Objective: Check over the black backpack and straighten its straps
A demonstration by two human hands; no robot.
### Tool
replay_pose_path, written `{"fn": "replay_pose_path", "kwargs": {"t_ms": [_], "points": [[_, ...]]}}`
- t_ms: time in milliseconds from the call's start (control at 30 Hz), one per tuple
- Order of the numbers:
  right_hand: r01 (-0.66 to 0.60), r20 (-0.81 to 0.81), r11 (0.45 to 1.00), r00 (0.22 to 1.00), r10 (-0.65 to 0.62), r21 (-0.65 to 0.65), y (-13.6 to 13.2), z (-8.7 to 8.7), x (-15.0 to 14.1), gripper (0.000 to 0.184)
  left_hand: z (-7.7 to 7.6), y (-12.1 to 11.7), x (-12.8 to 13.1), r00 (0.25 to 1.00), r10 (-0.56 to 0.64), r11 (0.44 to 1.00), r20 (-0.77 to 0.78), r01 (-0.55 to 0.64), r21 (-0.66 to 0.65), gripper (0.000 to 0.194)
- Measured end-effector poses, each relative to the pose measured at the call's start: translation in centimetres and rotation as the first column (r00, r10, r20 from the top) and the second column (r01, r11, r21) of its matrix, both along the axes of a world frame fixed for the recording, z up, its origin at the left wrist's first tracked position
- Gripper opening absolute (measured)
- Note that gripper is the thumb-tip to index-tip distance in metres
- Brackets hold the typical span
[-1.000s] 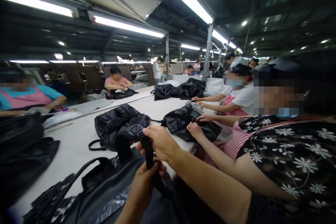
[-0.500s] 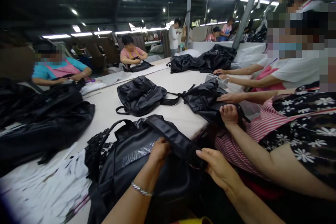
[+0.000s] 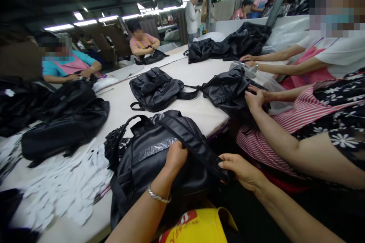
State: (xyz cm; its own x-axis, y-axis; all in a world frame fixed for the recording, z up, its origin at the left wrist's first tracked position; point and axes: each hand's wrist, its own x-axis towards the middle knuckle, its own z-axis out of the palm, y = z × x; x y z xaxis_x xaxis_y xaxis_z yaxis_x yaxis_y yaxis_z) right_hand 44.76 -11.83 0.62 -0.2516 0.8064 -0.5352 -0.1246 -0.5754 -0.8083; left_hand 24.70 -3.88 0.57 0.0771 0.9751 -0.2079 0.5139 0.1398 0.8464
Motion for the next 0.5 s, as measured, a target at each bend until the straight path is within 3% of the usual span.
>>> {"fn": "replay_pose_path", "kwargs": {"t_ms": [67, 133, 333, 400, 433, 500], "points": [[0.016, 0.029, 1.000, 0.999, -0.015, -0.007, 0.0, -0.4, 0.4, 0.017, -0.1, -0.2, -0.2, 0.973, -0.060, 0.997, -0.223, 0.070, 0.035, 0.017], [0.029, 0.058, 0.999, 0.998, -0.028, -0.014, -0.2, -0.7, 0.8, 0.017, 0.0, -0.3, -0.2, 0.935, -0.110, 0.992, -0.338, 0.122, 0.014, 0.021], [0.067, 0.076, 0.997, 0.995, -0.064, -0.040, -0.4, -0.5, 1.4, 0.019, 3.0, -2.7, -0.3, 0.893, -0.110, 0.987, -0.437, 0.150, 0.058, 0.020], [0.070, 0.054, 0.996, 0.996, -0.067, -0.046, -0.4, -0.3, 1.4, 0.019, 4.0, -4.1, -0.1, 0.932, -0.130, 0.984, -0.339, 0.163, 0.070, 0.021], [0.074, 0.045, 0.996, 0.996, -0.072, -0.050, -0.4, -0.1, 1.3, 0.019, 4.3, -4.9, 0.2, 0.960, -0.171, 0.982, -0.222, 0.185, 0.043, 0.022], [0.089, 0.033, 0.994, 0.996, -0.087, -0.058, -0.4, 0.2, 1.3, 0.020, 4.3, -6.1, 1.1, 0.968, -0.211, 0.964, 0.137, 0.229, -0.132, 0.025]]}}
